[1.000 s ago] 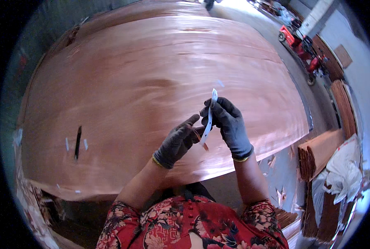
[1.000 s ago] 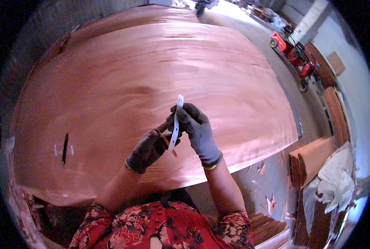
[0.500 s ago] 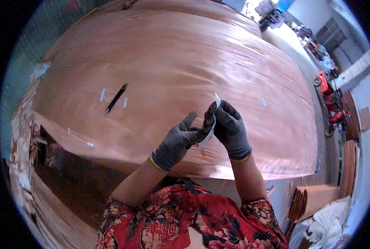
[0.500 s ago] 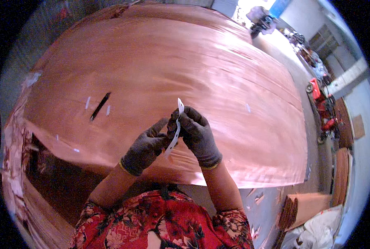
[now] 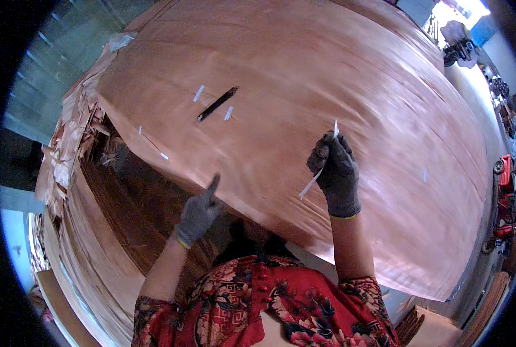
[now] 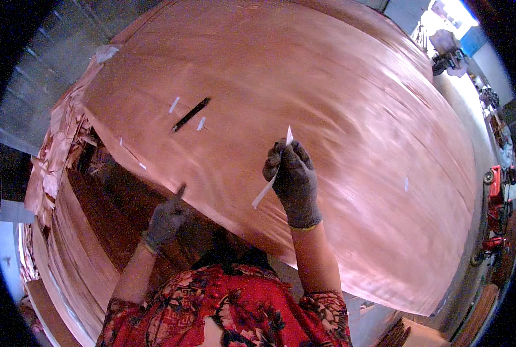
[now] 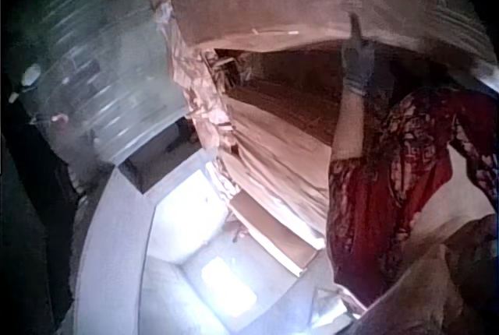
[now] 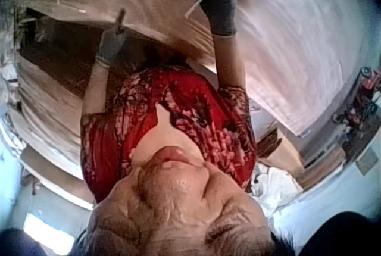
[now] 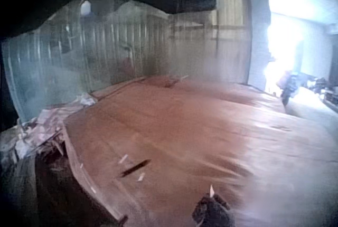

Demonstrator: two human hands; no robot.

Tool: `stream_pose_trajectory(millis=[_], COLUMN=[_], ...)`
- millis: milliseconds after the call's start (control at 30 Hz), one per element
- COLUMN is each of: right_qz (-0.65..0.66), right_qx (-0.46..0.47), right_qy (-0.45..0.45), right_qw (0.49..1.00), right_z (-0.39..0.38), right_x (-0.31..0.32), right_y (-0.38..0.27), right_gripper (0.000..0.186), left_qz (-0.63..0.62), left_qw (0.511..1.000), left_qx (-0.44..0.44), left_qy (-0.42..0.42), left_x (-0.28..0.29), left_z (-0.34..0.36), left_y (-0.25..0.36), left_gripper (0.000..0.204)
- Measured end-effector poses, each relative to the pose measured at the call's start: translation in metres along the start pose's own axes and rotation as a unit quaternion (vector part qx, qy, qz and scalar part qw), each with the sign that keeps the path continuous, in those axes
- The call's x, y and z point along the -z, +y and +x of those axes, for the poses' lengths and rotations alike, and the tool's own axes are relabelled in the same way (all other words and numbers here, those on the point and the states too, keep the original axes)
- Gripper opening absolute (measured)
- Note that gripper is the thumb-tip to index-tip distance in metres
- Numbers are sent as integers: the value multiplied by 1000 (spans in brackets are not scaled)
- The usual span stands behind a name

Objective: The person cuts a large sheet of light brown material on a workbench using a utility knife. They measure the material with a tape measure and cut it into smaller rectangular pieces, stacking the cut sections on the table.

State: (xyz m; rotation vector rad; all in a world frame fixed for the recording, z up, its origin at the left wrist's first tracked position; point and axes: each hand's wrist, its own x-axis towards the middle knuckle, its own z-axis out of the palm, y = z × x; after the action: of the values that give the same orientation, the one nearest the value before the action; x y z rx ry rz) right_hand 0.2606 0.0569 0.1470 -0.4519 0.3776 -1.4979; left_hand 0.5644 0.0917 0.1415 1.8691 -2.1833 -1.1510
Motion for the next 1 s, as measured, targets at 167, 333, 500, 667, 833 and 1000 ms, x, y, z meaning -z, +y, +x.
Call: stream_pose_trajectory(millis=[167, 333, 500, 667, 833, 1000], right_qz=[-285, -447, -565, -593, -689, -925], right_qx=[-101, -172, -88, -131, -37, 123], right_qy=[-26, -214, -290, -280, -254, -133], right_qw=[953, 851, 767, 744, 677, 334], right_z=[13, 28, 53, 89, 137, 203], right_x=[-28, -82, -151, -197, -186, -72], right_y=[45, 142, 240, 310, 341, 295], right_gripper=[17, 17, 19, 21, 22, 27], left_qz=[306, -29, -364, -357, -668, -563], left_qw=[950, 964, 903, 884, 648, 629], left_qx=[-46, -173, -138, -180, -52, 38], left_qy=[54, 198, 182, 242, 362, 535], left_x=[6, 41, 91, 141, 207, 247], left_z=[-46, -8, -5, 0, 6, -17], left_y=[-95, -94, -136, -211, -253, -401], left_gripper=[95, 60, 23, 22, 22, 28])
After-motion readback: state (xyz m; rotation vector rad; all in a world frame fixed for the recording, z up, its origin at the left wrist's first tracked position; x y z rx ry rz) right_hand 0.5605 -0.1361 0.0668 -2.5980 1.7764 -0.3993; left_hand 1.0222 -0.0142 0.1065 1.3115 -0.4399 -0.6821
